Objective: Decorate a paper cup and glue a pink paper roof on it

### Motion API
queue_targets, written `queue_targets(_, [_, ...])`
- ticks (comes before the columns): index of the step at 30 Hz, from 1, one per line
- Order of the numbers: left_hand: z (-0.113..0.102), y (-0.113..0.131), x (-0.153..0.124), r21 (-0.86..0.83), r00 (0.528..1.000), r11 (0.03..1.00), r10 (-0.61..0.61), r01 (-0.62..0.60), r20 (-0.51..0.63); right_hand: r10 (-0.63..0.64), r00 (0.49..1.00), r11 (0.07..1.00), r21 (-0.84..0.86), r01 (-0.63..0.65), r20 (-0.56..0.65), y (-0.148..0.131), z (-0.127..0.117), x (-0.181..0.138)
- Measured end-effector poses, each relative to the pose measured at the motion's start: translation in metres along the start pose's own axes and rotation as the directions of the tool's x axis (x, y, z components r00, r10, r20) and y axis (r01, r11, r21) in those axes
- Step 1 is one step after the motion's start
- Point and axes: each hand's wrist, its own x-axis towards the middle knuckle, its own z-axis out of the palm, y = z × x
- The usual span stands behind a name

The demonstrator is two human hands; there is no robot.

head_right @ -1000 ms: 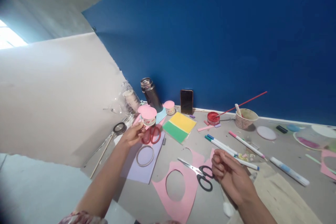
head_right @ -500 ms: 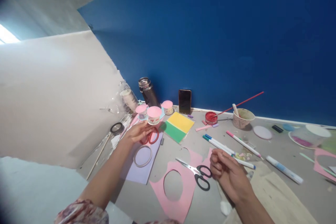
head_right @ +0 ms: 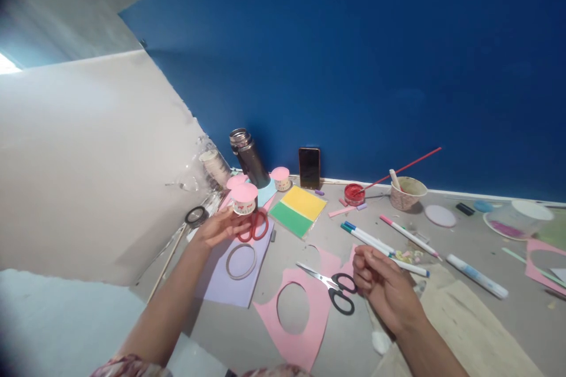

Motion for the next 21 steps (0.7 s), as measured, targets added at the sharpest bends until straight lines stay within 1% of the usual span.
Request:
queue_targets(3, [0.004, -0.004, -0.003, 0.018, 1.0, 1.0, -0.017, 0.016, 0.02, -0.007, 1.0, 1.0, -0.01, 0.007, 0.003, 0.0, -0.001, 0.001])
queue_targets(6, [0.003, -0.002, -0.004, 0.045, 0.999, 0.998, -0.033, 0.033, 0.016, -0.004, 1.0, 1.0, -0.009, 0.004, 0.017, -0.001, -0.003, 0.001])
queue_targets(11, [-0.004, 0.011, -0.009, 0.093, 0.999, 0.995, -0.047, 0.047, -0.002, -0.005, 1.0, 1.0, -0.005, 0.005, 0.025, -0.003, -0.005, 0.0])
queue_targets(17, [-0.009, 0.021, -0.016, 0.139, 0.999, 0.989, -0.05, 0.052, -0.013, -0.011, 1.0, 1.0, 0.002, 0.011, -0.016, -0.003, -0.002, 0.0])
queue_targets(19, [-0.009, 0.02, -0.013, 0.155, 0.999, 0.987, -0.043, 0.045, -0.02, -0.018, 1.0, 1.0, -0.002, 0.018, -0.024, -0.003, 0.0, -0.001])
queue_targets(21, [-0.007, 0.019, -0.002, 0.172, 0.999, 0.984, -0.032, 0.037, -0.033, -0.017, 1.0, 1.0, -0.012, 0.017, -0.022, -0.003, 0.002, -0.002])
